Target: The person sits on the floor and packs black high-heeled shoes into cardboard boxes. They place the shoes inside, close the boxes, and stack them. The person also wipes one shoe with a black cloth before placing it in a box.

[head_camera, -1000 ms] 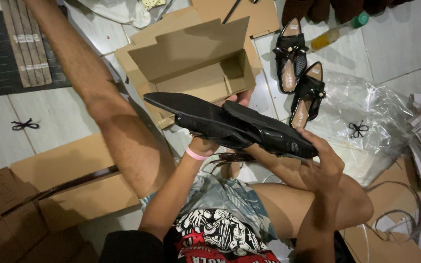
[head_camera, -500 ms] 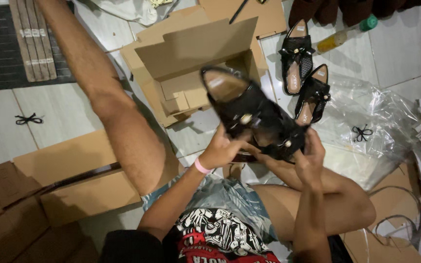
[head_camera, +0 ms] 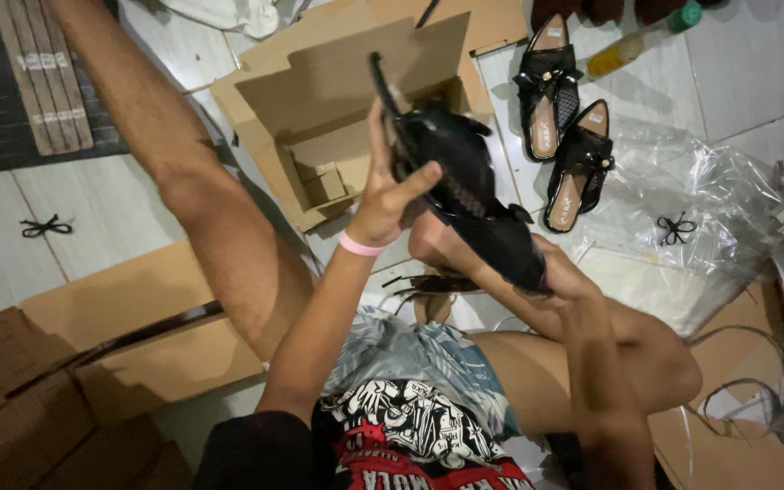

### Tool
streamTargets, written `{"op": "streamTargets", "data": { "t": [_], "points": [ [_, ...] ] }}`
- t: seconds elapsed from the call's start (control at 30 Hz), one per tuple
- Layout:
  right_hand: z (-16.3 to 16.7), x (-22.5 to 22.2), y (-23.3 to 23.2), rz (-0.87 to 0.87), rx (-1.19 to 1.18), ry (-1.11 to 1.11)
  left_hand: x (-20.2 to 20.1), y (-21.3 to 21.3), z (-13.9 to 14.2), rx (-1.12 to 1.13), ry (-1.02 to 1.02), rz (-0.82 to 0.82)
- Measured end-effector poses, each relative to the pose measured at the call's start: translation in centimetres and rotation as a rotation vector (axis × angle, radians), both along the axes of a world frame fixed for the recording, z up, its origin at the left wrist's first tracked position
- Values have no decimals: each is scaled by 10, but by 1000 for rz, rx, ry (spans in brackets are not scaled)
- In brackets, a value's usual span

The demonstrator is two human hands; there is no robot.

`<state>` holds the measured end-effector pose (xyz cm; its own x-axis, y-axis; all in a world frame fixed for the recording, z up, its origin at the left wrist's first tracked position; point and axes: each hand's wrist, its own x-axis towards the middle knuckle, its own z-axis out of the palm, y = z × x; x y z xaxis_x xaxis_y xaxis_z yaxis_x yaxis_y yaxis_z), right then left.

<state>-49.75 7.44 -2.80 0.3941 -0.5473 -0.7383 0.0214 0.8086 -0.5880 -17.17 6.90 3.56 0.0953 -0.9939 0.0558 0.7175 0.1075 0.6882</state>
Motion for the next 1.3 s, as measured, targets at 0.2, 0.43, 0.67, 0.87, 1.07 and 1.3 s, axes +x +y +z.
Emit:
{"op": "streamTargets", "data": {
  "t": [0.2, 0.43, 0.67, 0.87, 1.07, 1.3],
  "points": [
    [11, -6, -16, 121, 286, -232, 8, 12, 19, 132, 125, 105],
    [-24, -38, -31, 194, 209, -184, 25, 17, 30, 259, 10, 245],
    [-9, -53, -25, 114, 170, -238, 31, 20, 23, 151, 141, 242],
    [39, -31, -26, 140, 53, 66, 26, 24, 24, 76, 214, 174],
    [39, -31, -32, 229, -10, 81, 23, 34, 25, 17, 279, 136],
    [11, -58, -40, 353, -101, 18, 25, 39, 22, 27, 329, 106]
  ]
}}
